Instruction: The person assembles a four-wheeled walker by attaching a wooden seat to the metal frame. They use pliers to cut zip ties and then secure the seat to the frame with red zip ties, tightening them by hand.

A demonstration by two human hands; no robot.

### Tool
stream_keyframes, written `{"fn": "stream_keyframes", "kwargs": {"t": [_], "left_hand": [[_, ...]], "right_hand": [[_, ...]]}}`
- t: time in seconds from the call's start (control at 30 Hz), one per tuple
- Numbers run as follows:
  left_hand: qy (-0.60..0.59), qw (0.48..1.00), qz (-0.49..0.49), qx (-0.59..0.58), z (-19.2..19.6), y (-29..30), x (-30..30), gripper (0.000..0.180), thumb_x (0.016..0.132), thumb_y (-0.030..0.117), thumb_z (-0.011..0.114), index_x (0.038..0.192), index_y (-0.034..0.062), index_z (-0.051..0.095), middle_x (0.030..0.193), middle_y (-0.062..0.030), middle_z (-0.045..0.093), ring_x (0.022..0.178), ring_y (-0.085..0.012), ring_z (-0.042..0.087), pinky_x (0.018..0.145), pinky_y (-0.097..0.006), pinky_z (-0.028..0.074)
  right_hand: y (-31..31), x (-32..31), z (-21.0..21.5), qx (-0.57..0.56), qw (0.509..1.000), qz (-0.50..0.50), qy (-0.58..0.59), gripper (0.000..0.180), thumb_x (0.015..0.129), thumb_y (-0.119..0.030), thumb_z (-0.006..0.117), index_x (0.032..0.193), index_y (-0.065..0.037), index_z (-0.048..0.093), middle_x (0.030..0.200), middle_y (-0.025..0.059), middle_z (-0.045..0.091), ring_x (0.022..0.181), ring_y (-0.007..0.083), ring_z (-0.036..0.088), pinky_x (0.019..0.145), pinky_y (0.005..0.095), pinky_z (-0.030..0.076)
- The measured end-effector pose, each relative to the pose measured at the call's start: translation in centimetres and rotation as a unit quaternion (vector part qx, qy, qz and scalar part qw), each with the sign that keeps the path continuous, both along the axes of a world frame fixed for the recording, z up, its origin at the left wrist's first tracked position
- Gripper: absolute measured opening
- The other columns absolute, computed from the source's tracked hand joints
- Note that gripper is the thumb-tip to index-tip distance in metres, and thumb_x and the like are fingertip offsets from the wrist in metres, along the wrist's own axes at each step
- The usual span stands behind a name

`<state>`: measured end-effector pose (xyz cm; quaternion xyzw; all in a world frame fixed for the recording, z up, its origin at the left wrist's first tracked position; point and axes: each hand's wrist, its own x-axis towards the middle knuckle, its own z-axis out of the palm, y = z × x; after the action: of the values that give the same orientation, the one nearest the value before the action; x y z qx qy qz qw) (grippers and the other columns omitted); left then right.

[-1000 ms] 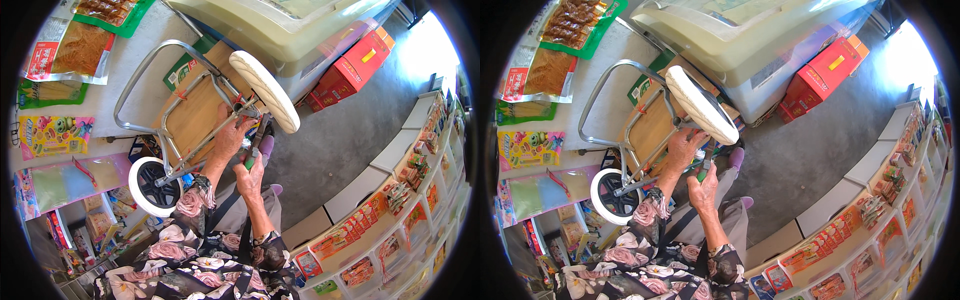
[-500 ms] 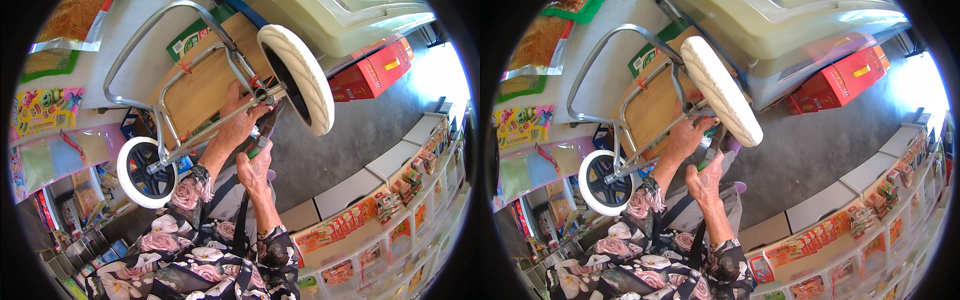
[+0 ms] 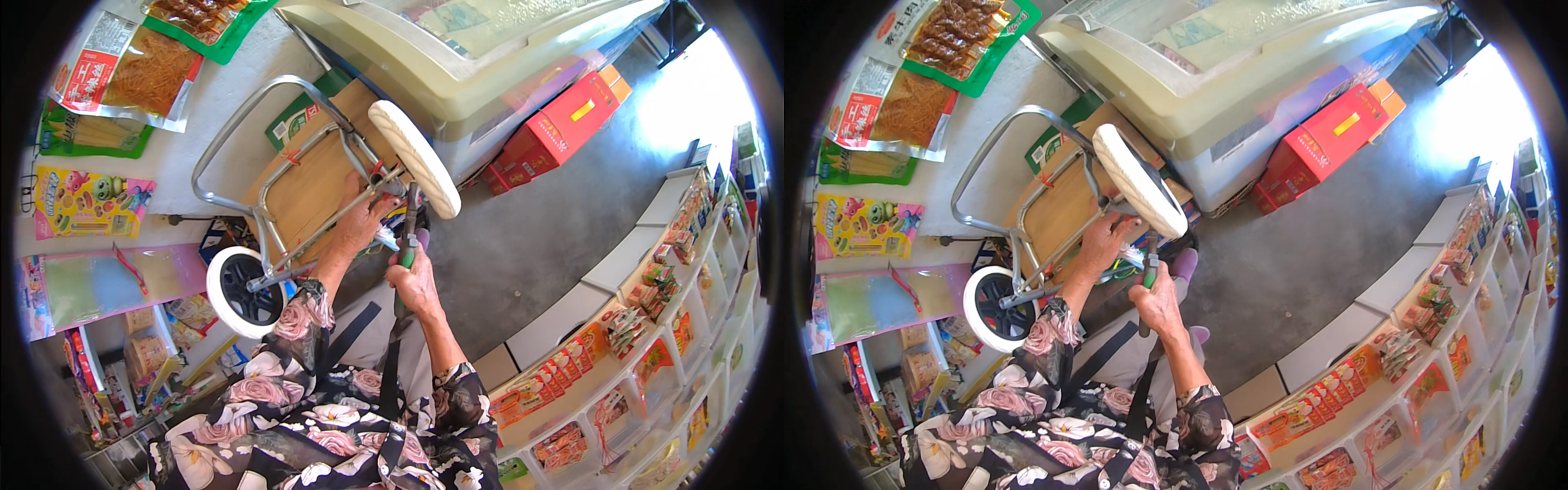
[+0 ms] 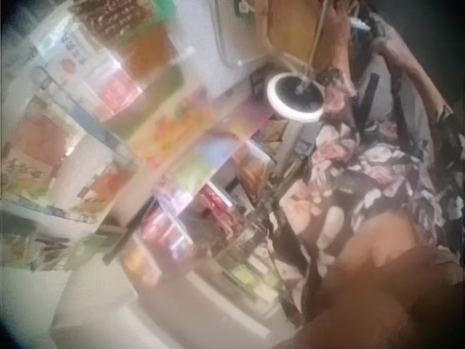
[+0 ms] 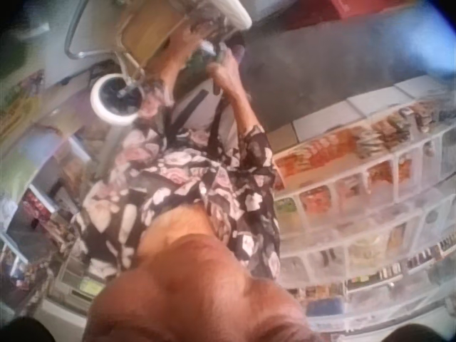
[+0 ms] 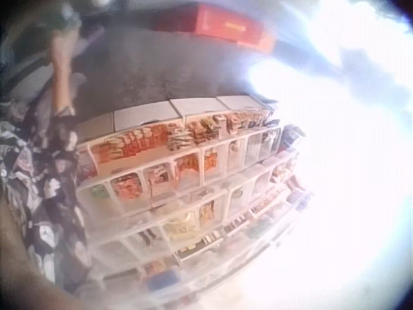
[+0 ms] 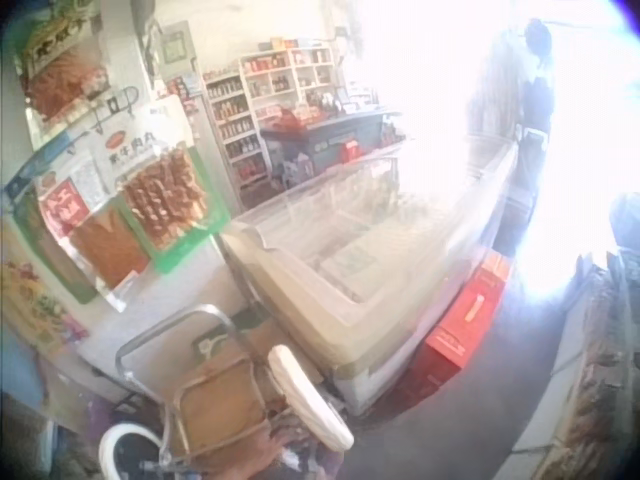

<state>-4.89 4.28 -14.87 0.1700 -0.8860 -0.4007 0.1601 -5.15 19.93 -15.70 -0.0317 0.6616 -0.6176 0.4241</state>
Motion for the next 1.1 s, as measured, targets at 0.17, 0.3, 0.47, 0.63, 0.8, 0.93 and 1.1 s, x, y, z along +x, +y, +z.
{"fn": "stream_keyframes", "kwargs": {"t": [0.17, 0.3, 0.47, 0.63, 0.8, 0.93, 1.1], "left_hand": [[0.004, 1.000, 0.001, -0.007, -1.2, -0.6, 0.4, 0.031, 0.080, 0.026, 0.067, 0.103, 0.0051, 0.063, 0.112, -0.0152, 0.049, 0.104, -0.0325, 0.049, 0.086, -0.040, 0.041], [0.088, 0.991, 0.068, -0.068, -1.2, 0.4, 1.0, 0.030, 0.079, 0.022, 0.067, 0.101, 0.0023, 0.061, 0.110, -0.0176, 0.051, 0.102, -0.0355, 0.050, 0.082, -0.040, 0.044], [-0.048, 0.995, -0.079, -0.042, 0.0, 4.3, 7.1, 0.022, 0.081, 0.018, 0.064, 0.098, 0.0030, 0.063, 0.105, -0.0152, 0.058, 0.102, -0.0331, 0.054, 0.085, -0.037, 0.044], [-0.276, 0.907, -0.274, 0.160, 2.0, 7.9, 11.7, 0.025, 0.083, 0.025, 0.061, 0.096, 0.0049, 0.067, 0.092, -0.0134, 0.065, 0.091, -0.0271, 0.061, 0.080, -0.034, 0.048], [-0.074, 0.962, -0.252, 0.078, 5.3, 5.8, 9.8, 0.022, 0.084, 0.019, 0.059, 0.096, 0.0033, 0.066, 0.091, -0.0130, 0.066, 0.082, -0.0267, 0.063, 0.077, -0.035, 0.049], [-0.077, 0.960, -0.184, 0.198, 5.8, 4.1, 6.8, 0.021, 0.086, 0.015, 0.059, 0.100, 0.0007, 0.064, 0.081, -0.0046, 0.064, 0.070, -0.0098, 0.057, 0.063, -0.024, 0.046], [-0.266, 0.867, -0.150, 0.393, 2.3, 6.5, 7.6, 0.018, 0.081, 0.014, 0.061, 0.097, 0.0038, 0.062, 0.069, -0.0015, 0.062, 0.045, -0.0041, 0.043, 0.040, -0.017, 0.033]], "right_hand": [[1.9, 4.1, -1.4, -0.122, 0.972, -0.158, -0.123, 0.054, 0.064, -0.004, 0.053, 0.116, 0.008, 0.043, 0.082, 0.0086, 0.054, 0.060, 0.0172, 0.054, 0.057, 0.0291, 0.047], [7.2, 8.0, -2.6, -0.058, 0.961, -0.201, -0.183, 0.051, 0.067, -0.006, 0.053, 0.116, 0.007, 0.045, 0.082, 0.0088, 0.055, 0.065, 0.0178, 0.056, 0.058, 0.0307, 0.049], [15.4, 14.7, -4.1, 0.029, 0.913, -0.302, -0.272, 0.035, 0.067, -0.008, 0.051, 0.101, 0.003, 0.049, 0.075, 0.0104, 0.055, 0.055, 0.0194, 0.052, 0.051, 0.0328, 0.047], [22.1, 18.6, -3.5, 0.006, 0.802, -0.415, -0.430, 0.012, 0.071, -0.014, 0.046, 0.074, -0.003, 0.045, 0.062, 0.0139, 0.052, 0.051, 0.0248, 0.051, 0.047, 0.0353, 0.045], [22.8, 22.5, -2.6, -0.114, 0.728, -0.529, -0.422, 0.010, 0.070, -0.012, 0.050, 0.070, -0.006, 0.043, 0.059, 0.0100, 0.046, 0.052, 0.0231, 0.050, 0.048, 0.0344, 0.043], [21.7, 24.4, -2.4, -0.157, 0.682, -0.579, -0.418, 0.017, 0.071, -0.016, 0.054, 0.075, -0.003, 0.044, 0.062, 0.0122, 0.051, 0.052, 0.0238, 0.052, 0.052, 0.0336, 0.048], [21.0, 25.0, 2.3, -0.070, 0.760, -0.589, -0.265, 0.015, 0.073, -0.013, 0.057, 0.074, 0.002, 0.056, 0.064, 0.0091, 0.058, 0.055, 0.0166, 0.056, 0.053, 0.0281, 0.047]]}}
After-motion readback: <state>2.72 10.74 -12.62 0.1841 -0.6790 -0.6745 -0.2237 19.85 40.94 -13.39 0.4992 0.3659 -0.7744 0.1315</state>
